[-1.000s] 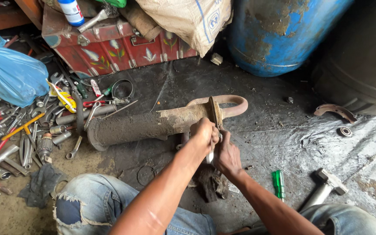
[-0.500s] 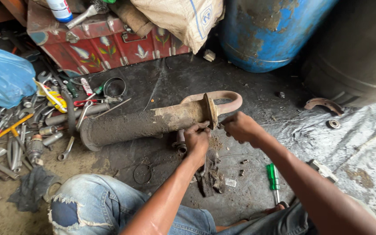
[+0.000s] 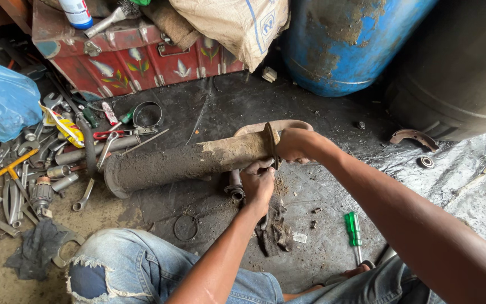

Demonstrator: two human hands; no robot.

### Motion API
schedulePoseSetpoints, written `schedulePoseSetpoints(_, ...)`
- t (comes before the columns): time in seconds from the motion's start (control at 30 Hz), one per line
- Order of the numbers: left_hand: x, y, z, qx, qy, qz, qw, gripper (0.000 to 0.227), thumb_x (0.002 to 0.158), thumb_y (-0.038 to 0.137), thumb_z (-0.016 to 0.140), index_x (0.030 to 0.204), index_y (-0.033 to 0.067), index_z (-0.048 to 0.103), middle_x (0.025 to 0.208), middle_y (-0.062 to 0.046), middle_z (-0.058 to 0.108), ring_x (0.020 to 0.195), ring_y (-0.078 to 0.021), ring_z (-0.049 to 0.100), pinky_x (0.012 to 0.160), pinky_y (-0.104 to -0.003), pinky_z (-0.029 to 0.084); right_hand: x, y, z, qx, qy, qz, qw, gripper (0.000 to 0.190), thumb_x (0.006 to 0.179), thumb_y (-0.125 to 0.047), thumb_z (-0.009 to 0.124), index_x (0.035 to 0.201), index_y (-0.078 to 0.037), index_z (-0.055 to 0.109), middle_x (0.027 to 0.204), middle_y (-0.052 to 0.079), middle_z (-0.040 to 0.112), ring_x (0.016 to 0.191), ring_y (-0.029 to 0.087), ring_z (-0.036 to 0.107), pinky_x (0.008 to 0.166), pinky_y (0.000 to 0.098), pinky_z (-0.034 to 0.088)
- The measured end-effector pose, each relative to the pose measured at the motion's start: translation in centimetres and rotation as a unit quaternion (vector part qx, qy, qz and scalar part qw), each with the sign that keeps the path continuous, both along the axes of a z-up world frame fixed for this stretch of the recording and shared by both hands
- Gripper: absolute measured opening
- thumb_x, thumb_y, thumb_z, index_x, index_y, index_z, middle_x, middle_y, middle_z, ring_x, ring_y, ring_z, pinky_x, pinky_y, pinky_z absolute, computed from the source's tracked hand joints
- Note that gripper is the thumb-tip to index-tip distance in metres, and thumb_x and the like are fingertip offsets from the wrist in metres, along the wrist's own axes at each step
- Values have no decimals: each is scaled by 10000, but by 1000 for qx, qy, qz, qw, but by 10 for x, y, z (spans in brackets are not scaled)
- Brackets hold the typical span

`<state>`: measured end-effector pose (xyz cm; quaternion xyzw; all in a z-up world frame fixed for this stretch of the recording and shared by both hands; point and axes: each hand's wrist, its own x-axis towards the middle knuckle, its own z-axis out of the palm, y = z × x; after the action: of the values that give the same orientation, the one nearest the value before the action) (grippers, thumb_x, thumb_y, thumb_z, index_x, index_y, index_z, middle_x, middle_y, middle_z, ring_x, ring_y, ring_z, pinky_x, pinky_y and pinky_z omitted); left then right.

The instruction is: The person uses a wrench to tighten a bolt on a cylindrical mechanical part resting on a rag. They adjust the part's position and continue tightening the bolt with both hands.

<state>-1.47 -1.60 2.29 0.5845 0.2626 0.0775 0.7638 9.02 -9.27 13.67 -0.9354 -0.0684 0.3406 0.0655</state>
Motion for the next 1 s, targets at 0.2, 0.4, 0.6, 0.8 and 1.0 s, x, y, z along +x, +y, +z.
schedulePoseSetpoints(0.2,1,1,-3,-17,2,-6,1000,186,891,-65,638,993,50,743,901,-93,724,604,-87,588,465,-247,452,14,10,1,5,24,19,1000,225,927,-126,594,895,47,734,652,67,619,448,127,476,349,286,365)
schedulePoseSetpoints(0.4,-1,2,-6,-65,-55,-36,996,104,917,-50,629,941,14,708,783,-118,676,528,-118,571,398,-256,446,4,-13,-47,-24,-116,151,981,247,931,-105,551,902,44,746,786,176,751,582,206,700,417,299,481)
schedulePoseSetpoints(0.6,-3,11,3,-81,-47,-72,993,55,935,-9,639,937,9,691,757,-109,686,563,-148,646,444,-267,538,14,-19,-42,-180,-66,337,922,204,884,-62,572,889,-13,770,753,88,716,550,192,612,415,378,424)
schedulePoseSetpoints(0.8,-1,10,-3,-50,-60,-63,995,110,918,-37,642,962,25,721,795,-90,696,606,-131,641,453,-255,513,14,-4,-12,7,14,13,1000,228,909,-80,557,909,84,716,644,87,590,465,154,487,344,318,357)
schedulePoseSetpoints(1.0,1,7,-8,-42,-41,-50,997,136,900,-49,639,972,35,718,861,-110,712,611,-128,657,459,-249,543,14,9,-11,-47,4,49,998,279,955,-121,549,1035,115,675,706,118,659,484,163,542,366,299,397)
